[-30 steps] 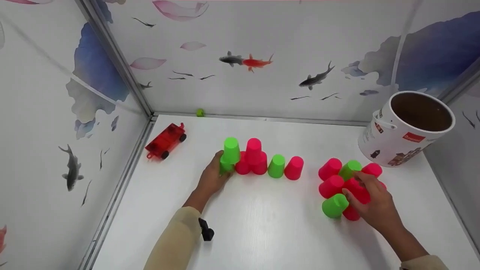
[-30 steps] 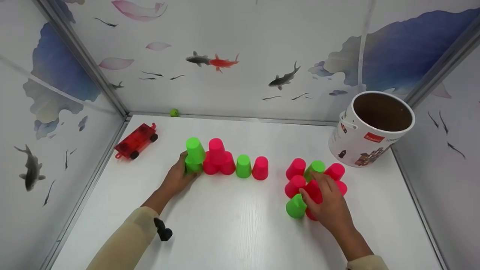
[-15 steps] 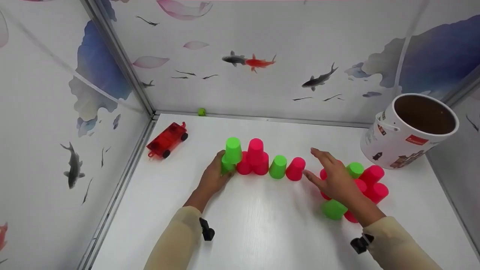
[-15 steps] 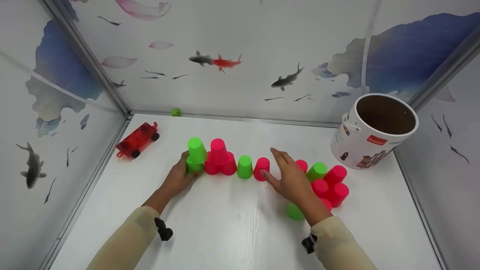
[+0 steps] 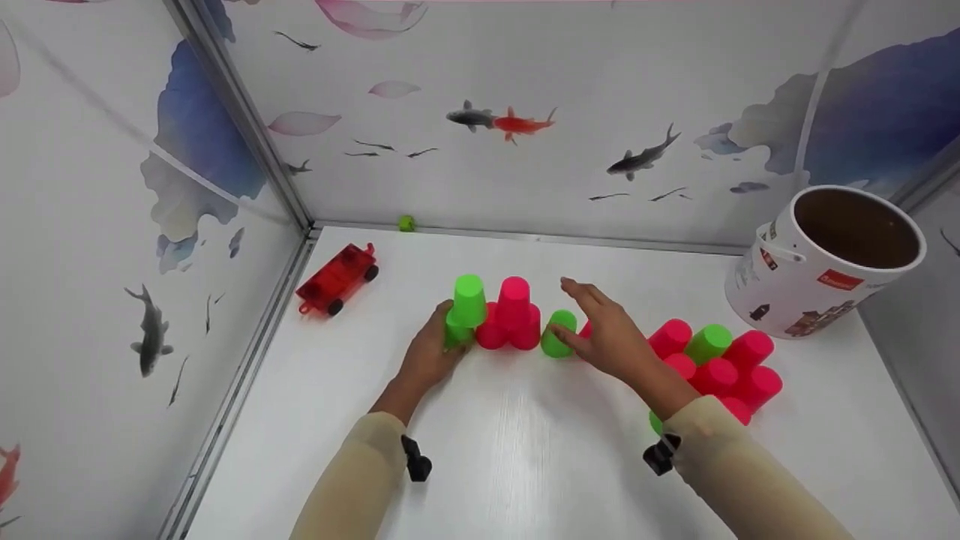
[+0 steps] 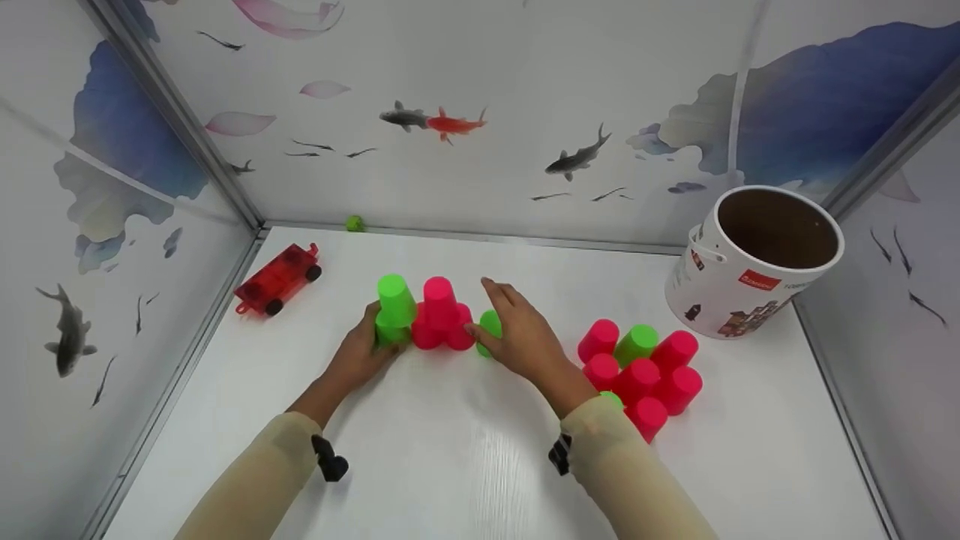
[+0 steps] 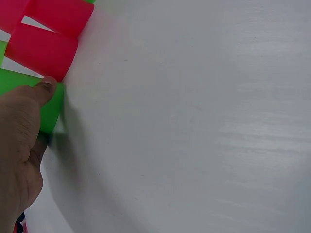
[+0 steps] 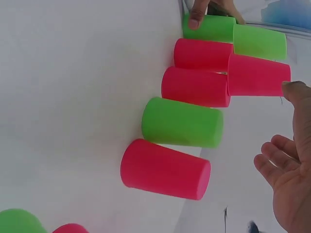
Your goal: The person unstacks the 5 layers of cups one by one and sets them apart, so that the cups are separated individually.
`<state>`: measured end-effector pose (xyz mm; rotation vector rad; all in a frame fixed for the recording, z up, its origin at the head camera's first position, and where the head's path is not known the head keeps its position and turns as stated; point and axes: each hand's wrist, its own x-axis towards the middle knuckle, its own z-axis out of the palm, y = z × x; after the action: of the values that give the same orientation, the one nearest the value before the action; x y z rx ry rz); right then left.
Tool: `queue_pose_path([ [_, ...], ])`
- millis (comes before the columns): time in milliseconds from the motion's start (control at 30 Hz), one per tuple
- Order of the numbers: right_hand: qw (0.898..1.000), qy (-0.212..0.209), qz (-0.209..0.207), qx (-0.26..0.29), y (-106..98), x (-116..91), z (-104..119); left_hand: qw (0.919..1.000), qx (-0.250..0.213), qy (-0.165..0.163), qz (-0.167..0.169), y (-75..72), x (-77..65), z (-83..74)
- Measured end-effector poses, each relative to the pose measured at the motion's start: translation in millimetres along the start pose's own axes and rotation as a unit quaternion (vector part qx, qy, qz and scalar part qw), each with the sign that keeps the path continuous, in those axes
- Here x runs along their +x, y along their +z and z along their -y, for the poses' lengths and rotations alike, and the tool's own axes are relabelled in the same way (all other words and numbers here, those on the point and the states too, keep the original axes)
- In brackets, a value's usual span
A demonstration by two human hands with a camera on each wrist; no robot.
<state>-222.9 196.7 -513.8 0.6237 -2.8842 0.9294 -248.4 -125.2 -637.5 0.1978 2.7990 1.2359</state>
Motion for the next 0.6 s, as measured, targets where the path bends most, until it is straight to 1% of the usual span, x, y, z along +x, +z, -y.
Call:
queue_pose_path([
  [133,1.0,0.003,0.021,0.007,10,12,11,1.0,0.007,-0.002,-0.002,1.2,0.8,2.1],
  [233,0.999,0.01,0.034,0.006,18,20,19,1.0,0.005,-0.005,-0.001,2.2,0.9,2.8],
  [333,0.999,0.012,0.035,0.012,25,28,25,1.0,0.004,-0.004,-0.001,2.5,0.6,3.2],
  [433,0.999,0.013,0.033,0.021,30,33,29,0.9999,0.003,0.008,-0.006,2.1,0.9,4.0],
  [600,0.998,0.029,0.035,0.033,37,39,33,0.9999,0.008,0.013,-0.006,2.4,2.0,6.0],
])
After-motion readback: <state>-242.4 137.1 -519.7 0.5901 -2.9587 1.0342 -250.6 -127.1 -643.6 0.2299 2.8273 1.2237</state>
